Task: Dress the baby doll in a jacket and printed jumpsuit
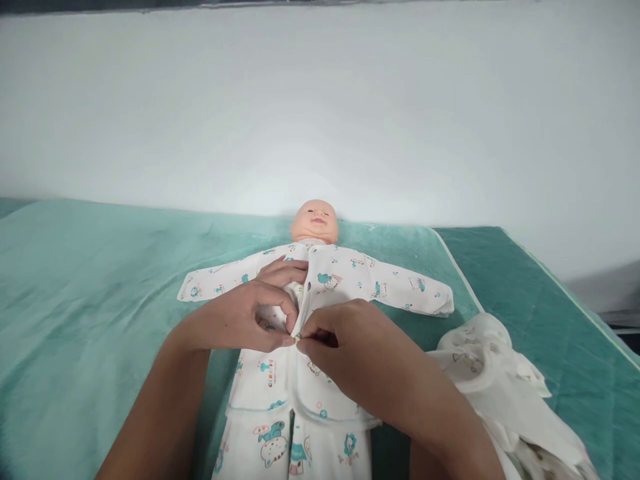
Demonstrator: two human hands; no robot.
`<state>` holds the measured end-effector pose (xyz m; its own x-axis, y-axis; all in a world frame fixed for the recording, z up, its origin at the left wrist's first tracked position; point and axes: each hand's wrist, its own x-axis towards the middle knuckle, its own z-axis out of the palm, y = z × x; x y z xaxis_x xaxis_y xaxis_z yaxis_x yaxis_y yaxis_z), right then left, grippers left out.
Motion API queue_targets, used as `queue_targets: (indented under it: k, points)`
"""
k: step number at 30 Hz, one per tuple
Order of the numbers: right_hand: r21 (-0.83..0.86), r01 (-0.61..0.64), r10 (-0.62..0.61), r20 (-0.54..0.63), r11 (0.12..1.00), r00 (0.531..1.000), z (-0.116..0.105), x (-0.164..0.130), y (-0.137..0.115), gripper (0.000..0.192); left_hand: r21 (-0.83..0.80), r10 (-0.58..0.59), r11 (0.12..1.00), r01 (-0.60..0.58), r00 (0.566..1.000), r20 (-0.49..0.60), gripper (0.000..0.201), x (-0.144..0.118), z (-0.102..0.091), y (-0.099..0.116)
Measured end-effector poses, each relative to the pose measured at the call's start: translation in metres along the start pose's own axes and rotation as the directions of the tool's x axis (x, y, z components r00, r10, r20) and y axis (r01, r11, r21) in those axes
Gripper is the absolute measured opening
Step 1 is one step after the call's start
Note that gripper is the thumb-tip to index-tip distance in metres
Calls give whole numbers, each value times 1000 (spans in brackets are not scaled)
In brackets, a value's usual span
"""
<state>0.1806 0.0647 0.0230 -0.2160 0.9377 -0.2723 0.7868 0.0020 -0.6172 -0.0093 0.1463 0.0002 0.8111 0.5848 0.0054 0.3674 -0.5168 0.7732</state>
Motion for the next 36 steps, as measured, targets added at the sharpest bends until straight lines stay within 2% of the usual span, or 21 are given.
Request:
queue_targets:
  k: [5,13,17,21,24,27,33,36]
  points:
    - [36,9,-11,41,999,999,-1,0,-1,20,-8,9,1000,-9,1000,9,6,0,-1,-2]
    - [71,14,-16,27,997,1000,0,1,0,18,-59,26,998,-24,999,30,6,0,-3,-5]
    - [76,16,-17,23,997,1000,-1,2,-2,23,-74,28,997,-25,999,41,7,1,-5,-6]
    - [97,-1,0,17,995,1000,-2,2,-3,27,-81,84,993,-80,996,36,7,1,-6,-7]
    - [121,-23,25,-15,992,1000,0,2,-3,34,-72,85,994,-84,996,7,6,1,-4,-7]
    - [107,-44,53,-88,993,995,4,4,-3,34,-59,40,997,-40,999,-11,12,1,-2,-5]
    - [41,-43,49,-162,998,985,9,8,-2,24,-32,20,999,-21,1000,-23,14,1,0,-3]
    - [85,-53,65,-144,995,987,7,6,-1,18,-53,8,999,-11,999,-45,18,1,-1,-2]
